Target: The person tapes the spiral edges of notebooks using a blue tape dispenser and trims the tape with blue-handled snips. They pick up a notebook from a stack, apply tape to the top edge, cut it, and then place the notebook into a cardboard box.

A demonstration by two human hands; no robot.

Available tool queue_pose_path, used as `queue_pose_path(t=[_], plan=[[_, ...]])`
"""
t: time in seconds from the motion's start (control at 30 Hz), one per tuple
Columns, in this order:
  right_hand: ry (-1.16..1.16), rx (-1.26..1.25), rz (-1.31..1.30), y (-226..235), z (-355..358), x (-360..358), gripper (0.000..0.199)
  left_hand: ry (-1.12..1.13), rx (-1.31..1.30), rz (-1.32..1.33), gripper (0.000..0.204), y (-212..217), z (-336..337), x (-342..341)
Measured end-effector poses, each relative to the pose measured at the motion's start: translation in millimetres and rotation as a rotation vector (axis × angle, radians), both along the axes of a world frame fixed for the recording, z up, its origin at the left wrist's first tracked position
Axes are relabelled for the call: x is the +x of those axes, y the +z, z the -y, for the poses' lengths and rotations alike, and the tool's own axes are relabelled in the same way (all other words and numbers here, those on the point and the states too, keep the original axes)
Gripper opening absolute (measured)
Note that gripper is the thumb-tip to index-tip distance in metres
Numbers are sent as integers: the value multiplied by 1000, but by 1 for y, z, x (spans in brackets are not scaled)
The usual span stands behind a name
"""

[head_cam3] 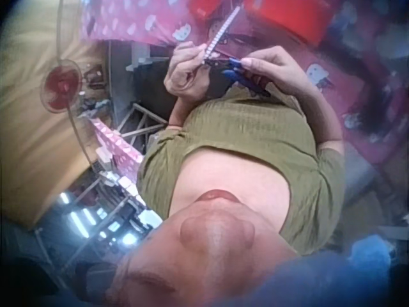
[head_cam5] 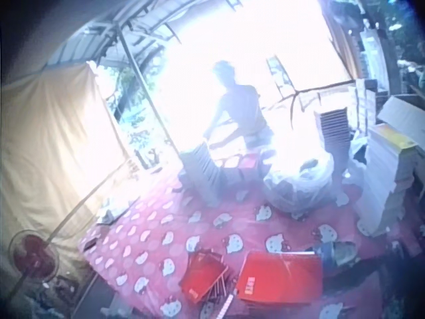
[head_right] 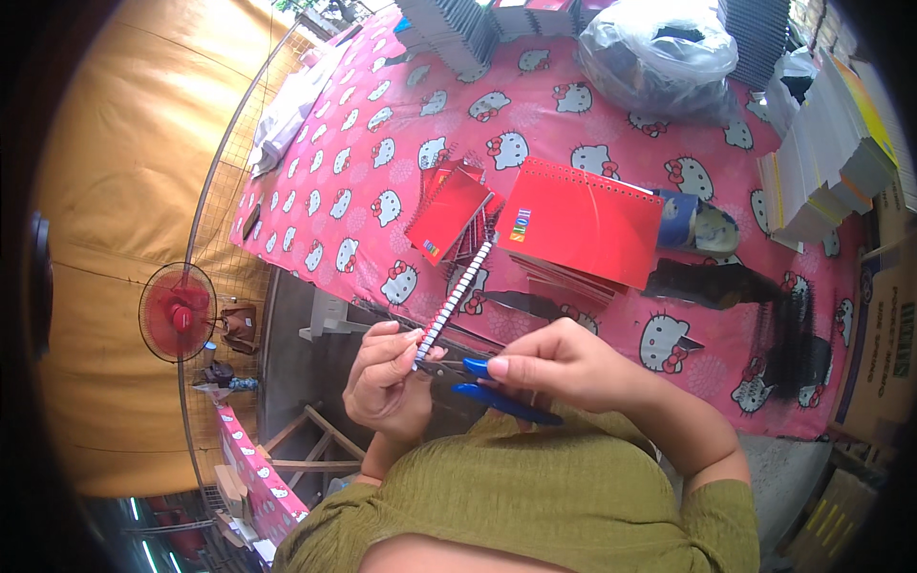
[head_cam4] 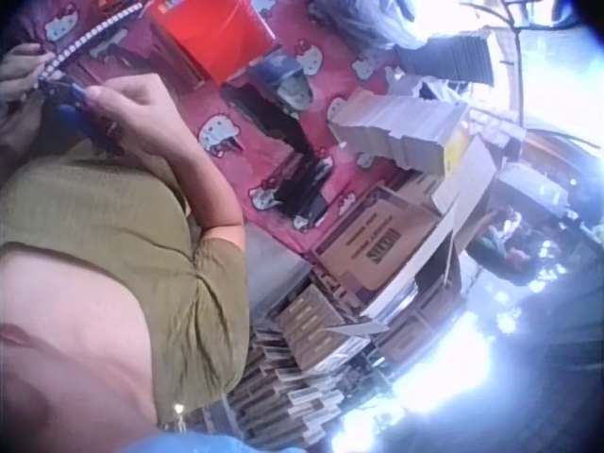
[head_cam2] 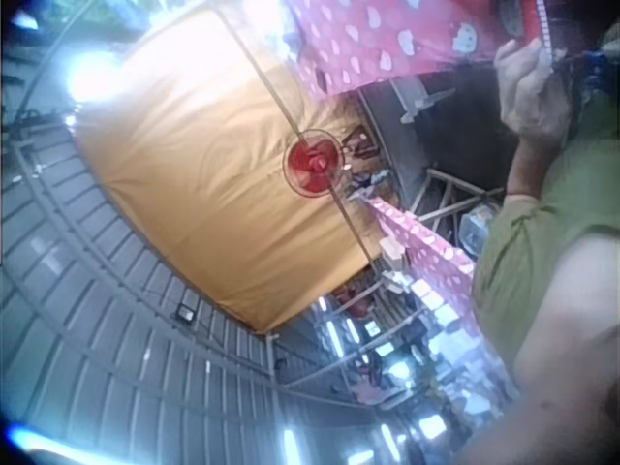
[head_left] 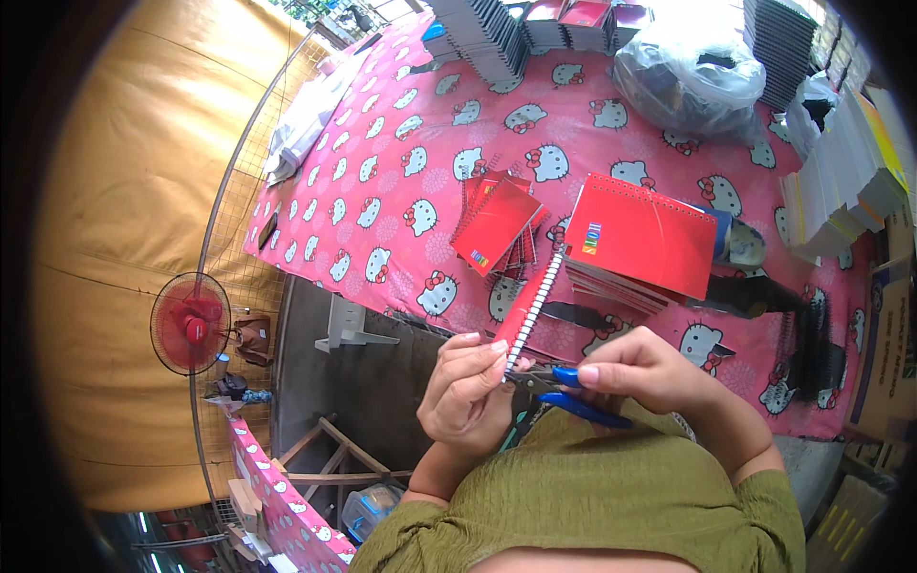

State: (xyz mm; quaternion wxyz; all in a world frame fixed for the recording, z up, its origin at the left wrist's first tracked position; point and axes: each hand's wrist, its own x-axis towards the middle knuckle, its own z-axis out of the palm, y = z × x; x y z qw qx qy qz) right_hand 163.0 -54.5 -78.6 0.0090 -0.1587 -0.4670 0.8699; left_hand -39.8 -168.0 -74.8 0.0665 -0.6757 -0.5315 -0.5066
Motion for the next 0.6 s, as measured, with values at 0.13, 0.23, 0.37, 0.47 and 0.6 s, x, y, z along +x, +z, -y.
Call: queue_pose_path(t=[0.13,0.23,0.37,0.47,0.6], plan=[[-134,363,-5,-18,15,-1,40,52,-48,-89,27,9,-12,-20],[-313,941,195,-71,27,41,46,374,-108,12,27,30,-21,-51],[-431,1390,663,-120,49,80,52,210,-124,-348,13,61,-60,-107],[-497,1477,707,-121,53,90,48,-112,-253,-658,6,61,-131,-119],[-805,1234,701,-119,36,110,41,-345,-484,-754,18,4,-203,-117]])
